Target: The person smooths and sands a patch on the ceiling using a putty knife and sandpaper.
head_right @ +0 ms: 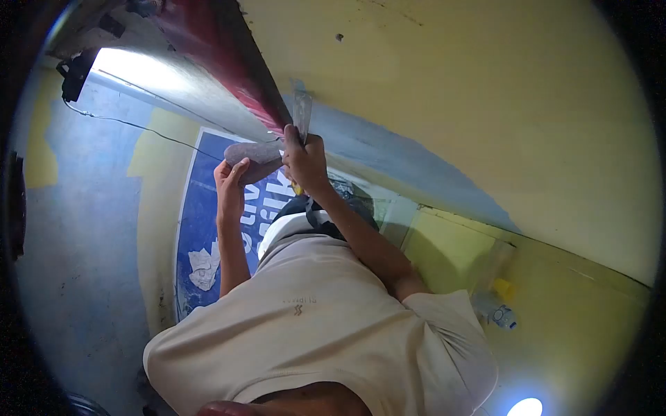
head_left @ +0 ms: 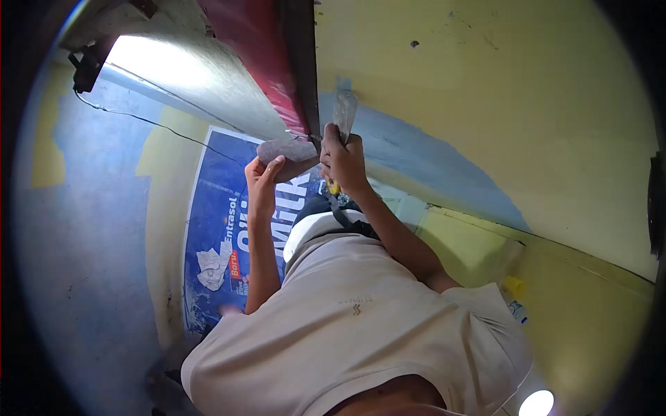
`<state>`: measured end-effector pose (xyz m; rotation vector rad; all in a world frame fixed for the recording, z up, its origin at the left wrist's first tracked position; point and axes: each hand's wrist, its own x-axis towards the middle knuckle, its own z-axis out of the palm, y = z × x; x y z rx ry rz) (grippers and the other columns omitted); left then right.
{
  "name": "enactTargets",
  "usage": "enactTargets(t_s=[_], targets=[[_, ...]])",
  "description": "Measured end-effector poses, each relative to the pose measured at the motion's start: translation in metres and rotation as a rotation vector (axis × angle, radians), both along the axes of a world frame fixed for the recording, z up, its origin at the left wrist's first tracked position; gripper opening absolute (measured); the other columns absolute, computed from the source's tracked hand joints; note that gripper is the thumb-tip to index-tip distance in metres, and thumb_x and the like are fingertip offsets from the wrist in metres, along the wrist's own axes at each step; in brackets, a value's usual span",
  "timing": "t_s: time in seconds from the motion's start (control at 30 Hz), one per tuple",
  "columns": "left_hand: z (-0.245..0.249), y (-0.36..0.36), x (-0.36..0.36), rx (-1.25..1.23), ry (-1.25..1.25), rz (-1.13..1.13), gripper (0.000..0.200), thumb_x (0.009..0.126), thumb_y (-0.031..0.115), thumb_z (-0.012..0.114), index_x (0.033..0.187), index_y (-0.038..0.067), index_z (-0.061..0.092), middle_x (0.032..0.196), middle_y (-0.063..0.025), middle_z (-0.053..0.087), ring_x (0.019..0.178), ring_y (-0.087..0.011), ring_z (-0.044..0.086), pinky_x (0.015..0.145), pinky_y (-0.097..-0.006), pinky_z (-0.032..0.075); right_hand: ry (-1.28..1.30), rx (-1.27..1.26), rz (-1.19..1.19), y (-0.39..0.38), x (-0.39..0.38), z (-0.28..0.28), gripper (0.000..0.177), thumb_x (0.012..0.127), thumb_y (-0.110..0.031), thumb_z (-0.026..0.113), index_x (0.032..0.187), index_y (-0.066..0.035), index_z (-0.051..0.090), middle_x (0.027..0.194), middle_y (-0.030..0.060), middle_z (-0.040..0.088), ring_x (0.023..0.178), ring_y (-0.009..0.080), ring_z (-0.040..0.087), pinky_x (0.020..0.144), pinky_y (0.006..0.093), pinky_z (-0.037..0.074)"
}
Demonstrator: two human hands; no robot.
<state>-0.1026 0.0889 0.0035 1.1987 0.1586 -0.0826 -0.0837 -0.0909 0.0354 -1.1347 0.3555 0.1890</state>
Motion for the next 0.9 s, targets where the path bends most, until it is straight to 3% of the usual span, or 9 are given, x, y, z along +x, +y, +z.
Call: enactTargets(t_s=[0.2, 0.37, 0.6, 0.73, 0.9], targets=[[-0.004, 0.000, -0.003, 0.004, -0.017, 0.006, 0.022, 0.093, 0.013, 0.068, 0.109, -0.003, 0.068, 0.097, -0.0059, 0.072, 0.084, -0.0114, 0.067, 0.077, -0.0263, 0.053, -0.126, -0.041, 0.006, -0.010, 0.000, 0.006, 0.051, 0.104, -0.039, 0.055, 0.064, -0.010, 0.041, 0.049, -0.0026, 0.035, 0.035, 0.0090, 0.035, 0.035, 0.0293, 0.030], [-0.002, -0.001, -0.003, 0.022, -0.029, 0.010, 0.022, 0.094, 0.013, 0.068, 0.109, -0.003, 0.068, 0.097, -0.0051, 0.072, 0.084, -0.0105, 0.066, 0.075, -0.0256, 0.052, -0.088, -0.013, 0.004, -0.006, 0.000, 0.027, 0.051, 0.104, -0.038, 0.055, 0.064, -0.011, 0.040, 0.049, -0.0030, 0.035, 0.036, 0.0084, 0.036, 0.036, 0.0285, 0.030], [-0.007, 0.003, -0.001, -0.001, -0.008, -0.010, 0.021, 0.093, 0.012, 0.068, 0.108, -0.004, 0.068, 0.098, -0.0056, 0.072, 0.086, -0.0109, 0.066, 0.080, -0.0271, 0.052, -0.017, 0.025, -0.012, -0.001, -0.005, 0.014, 0.050, 0.104, -0.039, 0.055, 0.065, -0.011, 0.041, 0.051, -0.0030, 0.037, 0.037, 0.0080, 0.036, 0.036, 0.0280, 0.031], [0.000, -0.001, -0.002, -0.012, -0.015, 0.001, 0.020, 0.093, 0.010, 0.068, 0.108, -0.004, 0.068, 0.099, -0.0065, 0.072, 0.088, -0.0112, 0.066, 0.083, -0.0270, 0.051, -0.001, -0.083, -0.004, -0.010, -0.006, 0.010, 0.047, 0.104, -0.037, 0.056, 0.067, -0.010, 0.044, 0.052, -0.0030, 0.039, 0.038, 0.0071, 0.036, 0.036, 0.0276, 0.030], [0.003, 0.005, -0.005, 0.011, -0.001, -0.033, 0.021, 0.094, 0.010, 0.067, 0.109, -0.004, 0.067, 0.099, -0.0059, 0.071, 0.087, -0.0113, 0.066, 0.083, -0.0268, 0.051, -0.158, -0.157, 0.001, -0.005, 0.002, 0.011, 0.049, 0.104, -0.037, 0.055, 0.064, -0.010, 0.044, 0.048, -0.0038, 0.038, 0.036, 0.0066, 0.036, 0.036, 0.0269, 0.030]])
